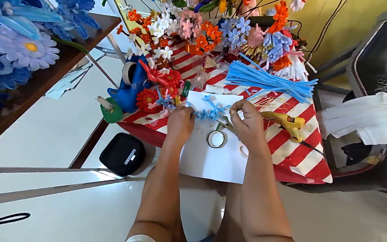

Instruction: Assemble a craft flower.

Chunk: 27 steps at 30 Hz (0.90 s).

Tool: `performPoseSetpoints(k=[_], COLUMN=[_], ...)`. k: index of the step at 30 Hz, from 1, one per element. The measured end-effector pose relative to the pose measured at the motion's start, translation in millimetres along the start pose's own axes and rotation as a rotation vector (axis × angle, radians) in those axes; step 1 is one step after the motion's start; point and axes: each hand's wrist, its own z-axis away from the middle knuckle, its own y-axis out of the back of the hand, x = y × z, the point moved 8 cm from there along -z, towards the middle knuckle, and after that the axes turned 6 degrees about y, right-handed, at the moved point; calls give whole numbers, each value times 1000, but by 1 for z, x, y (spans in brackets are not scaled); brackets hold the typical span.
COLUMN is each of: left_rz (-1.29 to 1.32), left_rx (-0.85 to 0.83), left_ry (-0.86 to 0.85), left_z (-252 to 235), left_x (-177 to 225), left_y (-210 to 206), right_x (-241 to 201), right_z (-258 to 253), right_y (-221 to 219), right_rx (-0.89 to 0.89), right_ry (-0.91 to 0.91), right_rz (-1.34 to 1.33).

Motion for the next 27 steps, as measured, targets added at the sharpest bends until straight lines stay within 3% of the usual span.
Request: performPoseSetpoints(k=[4, 7, 10, 16, 23, 27], left_rz=[331, 690, 861, 872, 896, 778], left_rx=[148, 94, 84, -1, -97, -7], left_ry=[-117, -133, -177, -289, -268, -274], left_z=[7, 12, 18, 26, 27, 24], left_x=[5, 12, 22, 41, 40, 24], left_y=[17, 17, 14, 9, 9, 27], right_x=[-4, -12, -21, -25, -7, 2], right_z=[0, -1, -1, 1, 2, 2], right_y=[0, -8, -22, -31, -20, -6], right_rx=[18, 16, -22, 16, 142, 217], right_ry=[16, 95, 120, 104, -8, -57], right_rz=[-56, -101, -133, -168, -208, -212])
